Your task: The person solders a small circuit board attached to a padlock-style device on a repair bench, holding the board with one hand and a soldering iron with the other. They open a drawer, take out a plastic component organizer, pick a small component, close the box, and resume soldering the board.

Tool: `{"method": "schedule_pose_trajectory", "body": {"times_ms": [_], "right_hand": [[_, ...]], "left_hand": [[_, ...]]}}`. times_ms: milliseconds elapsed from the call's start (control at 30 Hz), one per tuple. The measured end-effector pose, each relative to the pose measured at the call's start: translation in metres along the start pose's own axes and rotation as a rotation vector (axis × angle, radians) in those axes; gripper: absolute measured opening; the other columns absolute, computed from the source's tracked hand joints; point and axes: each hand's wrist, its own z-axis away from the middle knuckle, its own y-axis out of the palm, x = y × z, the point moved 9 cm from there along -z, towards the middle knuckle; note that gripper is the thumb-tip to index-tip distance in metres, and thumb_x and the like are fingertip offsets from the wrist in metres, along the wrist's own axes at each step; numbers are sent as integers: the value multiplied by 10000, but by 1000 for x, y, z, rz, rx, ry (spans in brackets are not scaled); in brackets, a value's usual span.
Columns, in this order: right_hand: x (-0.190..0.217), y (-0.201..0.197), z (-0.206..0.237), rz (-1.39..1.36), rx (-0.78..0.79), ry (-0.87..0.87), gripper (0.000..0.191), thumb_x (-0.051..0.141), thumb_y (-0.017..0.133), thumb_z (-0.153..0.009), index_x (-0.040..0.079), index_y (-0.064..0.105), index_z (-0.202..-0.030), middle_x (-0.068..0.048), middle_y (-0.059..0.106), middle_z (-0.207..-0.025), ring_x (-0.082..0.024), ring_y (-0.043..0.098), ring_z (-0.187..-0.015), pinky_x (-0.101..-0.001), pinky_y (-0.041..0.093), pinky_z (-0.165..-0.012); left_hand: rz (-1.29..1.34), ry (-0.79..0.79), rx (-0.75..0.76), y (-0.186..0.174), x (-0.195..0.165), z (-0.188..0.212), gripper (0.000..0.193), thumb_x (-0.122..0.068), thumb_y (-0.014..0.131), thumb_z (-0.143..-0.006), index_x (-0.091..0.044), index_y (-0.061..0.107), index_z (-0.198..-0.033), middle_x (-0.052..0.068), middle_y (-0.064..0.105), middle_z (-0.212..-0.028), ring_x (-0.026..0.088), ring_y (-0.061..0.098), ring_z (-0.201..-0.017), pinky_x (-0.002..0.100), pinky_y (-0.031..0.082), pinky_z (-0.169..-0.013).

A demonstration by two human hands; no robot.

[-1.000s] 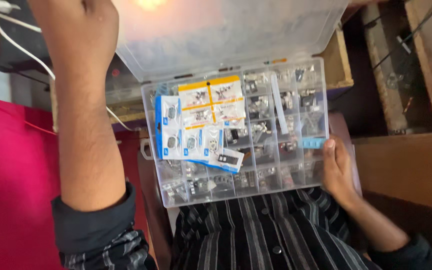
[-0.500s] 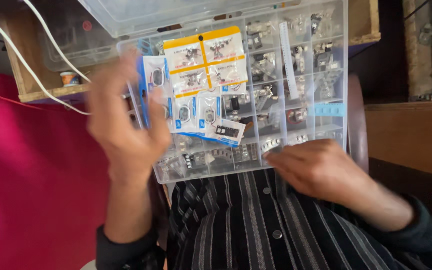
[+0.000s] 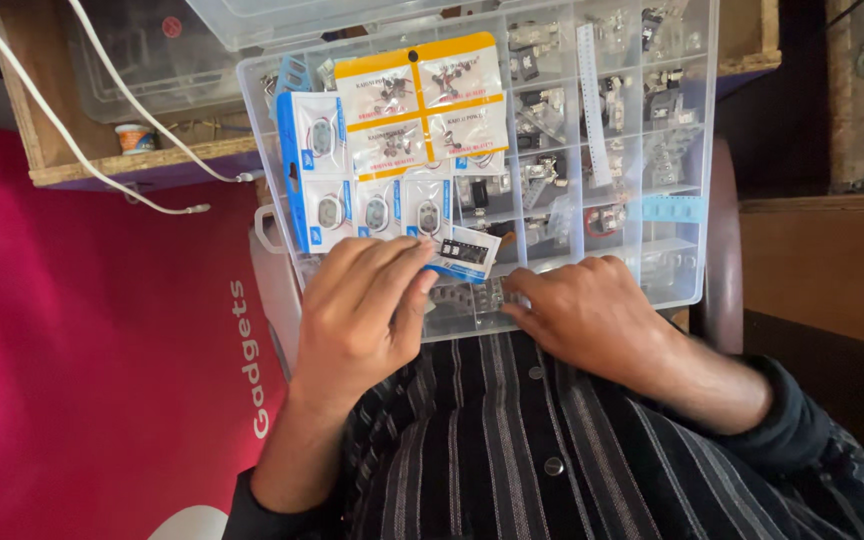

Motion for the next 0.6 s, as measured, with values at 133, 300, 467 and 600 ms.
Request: {"method": "schedule_pose_trajectory", "body": {"times_ms": [133, 300, 467, 600], "right_hand": [[-6, -5, 2, -209, -27, 2, 133, 233, 736, -855, 134, 690, -931, -55, 688, -590, -309, 699, -577, -459, 509, -499], [-11, -20, 8, -378, -12, 55, 152, 199, 775, -847, 116, 699, -949, -63, 658, -556, -256, 677, -490, -395, 491, -460], [0, -52, 23, -545, -145, -42, 226, 138, 808, -836, 76, 678, -1010, -21, 738, -699, -140, 728, -561, -286, 535, -480], [7, -67, 31, -628, -250, -96, 392, 142, 893, -754, 36, 676, -1063, -32, 751, -760, -117, 730, -580, -262, 558, -514]], "left_hand": [[60, 34, 60, 12, -5, -2, 262, -61, 831, -873, 5, 690, -1085, 108, 716, -1063, 288, 677, -956, 405, 540, -834], [267, 2, 175, 34, -11, 3, 277, -65, 840, -851, -7, 695, -1081, 101, 706, -1039, 285, 677, -961, 404, 539, -823], [444, 5, 221, 51, -21, 8, 267, 9, 786, -853, -3, 695, -1104, 113, 713, -1098, 302, 702, -978, 402, 567, -833], [548, 19, 105, 44, -24, 9, 245, 47, 772, -878, -31, 716, -1104, 119, 714, -1084, 282, 731, -936, 381, 586, -802]]}}
